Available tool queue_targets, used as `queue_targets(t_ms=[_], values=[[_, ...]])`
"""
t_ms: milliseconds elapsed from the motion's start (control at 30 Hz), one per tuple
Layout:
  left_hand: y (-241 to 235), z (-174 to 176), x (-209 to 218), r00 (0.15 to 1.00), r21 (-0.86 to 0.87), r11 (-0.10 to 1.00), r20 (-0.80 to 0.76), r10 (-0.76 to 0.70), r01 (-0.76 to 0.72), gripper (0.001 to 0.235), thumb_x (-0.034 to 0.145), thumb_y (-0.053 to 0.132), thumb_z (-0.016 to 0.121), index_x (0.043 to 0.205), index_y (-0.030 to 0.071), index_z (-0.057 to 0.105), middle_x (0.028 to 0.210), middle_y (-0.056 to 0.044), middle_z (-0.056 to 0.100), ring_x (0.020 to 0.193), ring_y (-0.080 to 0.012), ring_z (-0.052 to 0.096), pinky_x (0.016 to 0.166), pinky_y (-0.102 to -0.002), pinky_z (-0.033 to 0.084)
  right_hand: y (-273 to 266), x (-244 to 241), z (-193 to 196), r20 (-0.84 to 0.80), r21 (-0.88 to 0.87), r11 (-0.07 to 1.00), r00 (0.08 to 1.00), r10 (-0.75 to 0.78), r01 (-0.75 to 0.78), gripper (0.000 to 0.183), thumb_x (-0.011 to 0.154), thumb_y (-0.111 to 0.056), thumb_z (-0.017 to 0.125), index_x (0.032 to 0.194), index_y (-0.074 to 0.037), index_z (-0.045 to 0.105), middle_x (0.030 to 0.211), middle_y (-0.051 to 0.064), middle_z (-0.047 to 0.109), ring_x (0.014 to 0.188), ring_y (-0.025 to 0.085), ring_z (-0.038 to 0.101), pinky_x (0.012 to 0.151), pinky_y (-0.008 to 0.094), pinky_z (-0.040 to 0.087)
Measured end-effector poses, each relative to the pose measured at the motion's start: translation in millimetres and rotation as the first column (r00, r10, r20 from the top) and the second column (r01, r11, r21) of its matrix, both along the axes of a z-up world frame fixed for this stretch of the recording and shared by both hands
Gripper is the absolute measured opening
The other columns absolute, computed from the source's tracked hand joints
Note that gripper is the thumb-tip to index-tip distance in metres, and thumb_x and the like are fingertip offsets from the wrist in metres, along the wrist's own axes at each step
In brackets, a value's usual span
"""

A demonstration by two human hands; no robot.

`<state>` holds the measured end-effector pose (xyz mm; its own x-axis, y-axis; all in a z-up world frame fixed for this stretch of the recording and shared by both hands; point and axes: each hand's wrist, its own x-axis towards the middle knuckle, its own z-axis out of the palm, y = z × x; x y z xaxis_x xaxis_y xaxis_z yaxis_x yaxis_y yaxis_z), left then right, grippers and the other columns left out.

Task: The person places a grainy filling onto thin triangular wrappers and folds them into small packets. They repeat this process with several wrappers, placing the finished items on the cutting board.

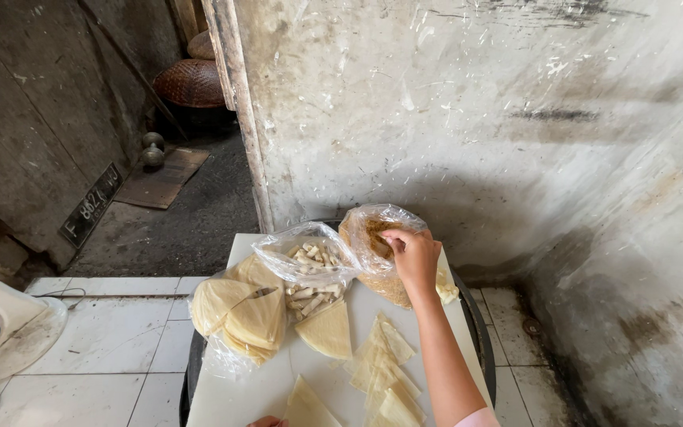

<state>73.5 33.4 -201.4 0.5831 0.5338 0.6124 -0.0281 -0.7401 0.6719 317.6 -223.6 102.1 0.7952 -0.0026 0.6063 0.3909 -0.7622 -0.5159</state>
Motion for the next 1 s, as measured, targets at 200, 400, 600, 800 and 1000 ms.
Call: queue_targets(t_ms=[200, 400, 600, 800, 1000], values=[[0, 0, -1, 1.000, 0.003, 1.000, -0.006, -0.002, 0.002, 0.024, 0.060, 0.025, 0.088, 0.068, 0.019, 0.067, 0.039, 0.007, 0.054, 0.035, -0.0109, 0.052, 0.048, -0.032, 0.041, -3, 4, 1, -0.162, 0.239, 0.971, 0.986, 0.045, -0.005, 0.014, 0.090, -0.017, 0.076, 0.102, -0.019, 0.082, 0.089, 0.004, 0.078, 0.077, 0.017, 0.073, 0.077, 0.033, 0.055], [3, 2, -3, 1.000, 0.010, 1.000, -0.001, -0.001, 0.001, 0.023, 0.060, 0.024, 0.088, 0.068, 0.019, 0.067, 0.039, 0.007, 0.054, 0.034, -0.0105, 0.051, 0.047, -0.031, 0.041, -5, 9, -5, -0.001, 0.217, 0.976, 1.000, 0.029, -0.028, 0.015, 0.087, -0.014, 0.078, 0.101, -0.017, 0.083, 0.092, 0.006, 0.079, 0.080, 0.021, 0.069, 0.079, 0.035, 0.054], [1, -1, -8, 1.000, 0.027, 1.000, 0.013, -0.005, 0.005, 0.023, 0.061, 0.024, 0.087, 0.067, 0.019, 0.066, 0.038, 0.007, 0.053, 0.033, -0.0101, 0.050, 0.046, -0.031, 0.041, -8, 9, -4, 0.032, 0.204, 0.979, 0.999, -0.036, 0.029, 0.018, 0.087, -0.012, 0.078, 0.103, -0.020, 0.083, 0.094, 0.007, 0.078, 0.083, 0.024, 0.063, 0.077, 0.036, 0.054], [-3, 25, -19, 0.997, 0.129, 0.991, 0.078, 0.021, -0.031, 0.022, 0.061, 0.023, 0.088, 0.065, 0.019, 0.066, 0.037, 0.006, 0.053, 0.032, -0.0106, 0.049, 0.045, -0.030, 0.040, -16, -1, 15, 0.096, 0.266, 0.964, 0.995, -0.008, -0.018, 0.015, 0.091, -0.011, 0.077, 0.104, -0.018, 0.082, 0.098, 0.006, 0.078, 0.084, 0.023, 0.063, 0.076, 0.035, 0.053], [-24, 98, -46, 0.974, 0.096, 0.993, -0.209, 0.087, -0.068, 0.022, 0.060, 0.028, 0.089, 0.074, 0.019, 0.074, 0.048, 0.009, 0.065, 0.053, -0.0144, 0.065, 0.057, -0.034, 0.048, -10, -42, 38, 0.127, 0.274, 0.958, 0.990, 0.053, -0.087, 0.016, 0.091, -0.012, 0.076, 0.106, -0.017, 0.081, 0.100, 0.006, 0.078, 0.087, 0.021, 0.063, 0.074, 0.034, 0.053]])
